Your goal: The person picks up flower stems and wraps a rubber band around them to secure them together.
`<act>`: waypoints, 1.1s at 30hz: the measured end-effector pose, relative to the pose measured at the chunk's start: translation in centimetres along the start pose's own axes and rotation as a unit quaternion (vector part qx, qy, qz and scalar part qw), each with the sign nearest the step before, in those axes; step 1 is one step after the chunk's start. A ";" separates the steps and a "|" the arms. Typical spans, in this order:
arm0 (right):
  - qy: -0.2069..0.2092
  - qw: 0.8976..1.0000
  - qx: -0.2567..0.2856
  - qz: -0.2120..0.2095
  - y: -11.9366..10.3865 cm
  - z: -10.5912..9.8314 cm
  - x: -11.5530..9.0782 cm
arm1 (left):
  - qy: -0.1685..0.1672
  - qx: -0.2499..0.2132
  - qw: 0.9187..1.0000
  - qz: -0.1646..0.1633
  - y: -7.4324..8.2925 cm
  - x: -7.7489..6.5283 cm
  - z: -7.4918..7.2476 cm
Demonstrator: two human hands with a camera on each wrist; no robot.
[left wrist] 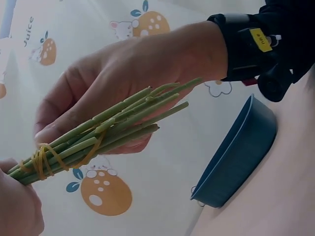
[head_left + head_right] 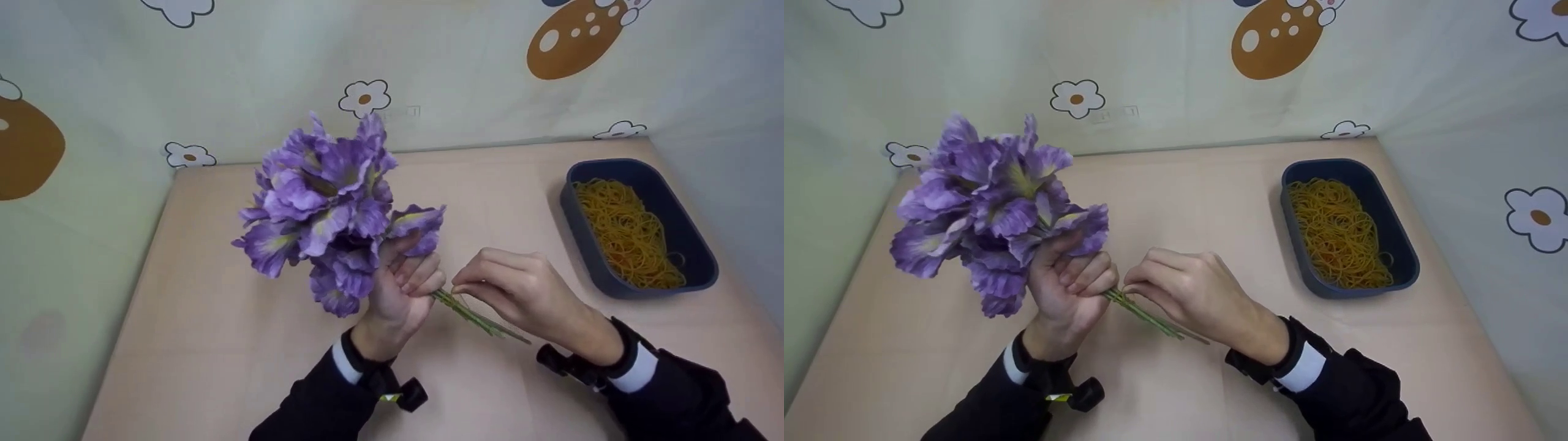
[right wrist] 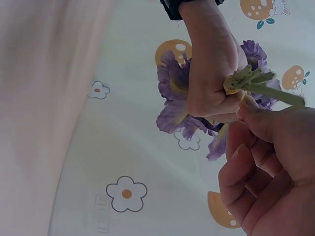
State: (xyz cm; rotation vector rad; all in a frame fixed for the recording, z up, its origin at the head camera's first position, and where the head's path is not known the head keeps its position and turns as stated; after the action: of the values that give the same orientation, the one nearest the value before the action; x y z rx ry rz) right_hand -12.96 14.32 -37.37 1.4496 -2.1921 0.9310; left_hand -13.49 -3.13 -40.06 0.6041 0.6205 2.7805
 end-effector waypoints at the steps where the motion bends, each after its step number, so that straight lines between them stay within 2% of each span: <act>1: 0.003 1.000 0.003 0.001 0.0 0.1 0.0 | 0.002 0.005 1.000 -0.007 -0.3 -0.1 -0.1; 3: 0.004 1.000 0.010 0.006 0.0 0.2 0.0 | 0.007 0.010 1.000 -0.009 -0.7 -0.2 -0.2; 5: 0.004 1.000 0.017 0.010 -0.1 0.4 0.0 | 0.010 0.009 1.000 0.003 -0.6 -0.1 -0.3; 10: -0.003 1.000 0.026 0.017 -0.3 0.7 0.0 | 0.008 0.000 0.999 0.033 0.5 0.4 -0.2; 17: -0.027 0.999 0.023 0.021 -0.4 1.0 -0.2 | 0.051 -0.007 0.998 0.043 1.5 0.4 -0.3; 23: -0.038 0.999 0.023 0.031 -0.6 1.1 -0.4 | 0.053 -0.019 0.997 0.061 2.3 0.6 -0.4; 25: -0.046 0.998 0.021 0.037 -0.7 1.2 -0.4 | 0.049 -0.018 0.996 0.068 2.5 0.7 -0.6; 29: -0.073 0.995 0.019 0.062 -0.7 1.5 -0.5 | 0.066 -0.017 0.995 0.068 2.8 0.7 -0.7; 33: -0.103 0.991 0.012 0.081 -0.7 1.8 -0.5 | 0.065 -0.019 0.995 0.071 3.1 0.7 -0.5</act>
State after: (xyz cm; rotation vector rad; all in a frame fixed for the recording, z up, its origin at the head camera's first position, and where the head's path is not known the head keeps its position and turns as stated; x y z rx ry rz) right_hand -12.01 13.29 -38.74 1.4525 -2.4887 0.8964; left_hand -14.73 -5.81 -38.86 0.4807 0.5692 2.9766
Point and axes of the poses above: each hand's wrist, its own x-axis towards the middle knuckle, its own z-axis out of the palm, y = z × x, the point moved 3 cm from there along x, towards the middle knuckle, and after that the axes turned 4 degrees about -y, right-handed, at the moved point
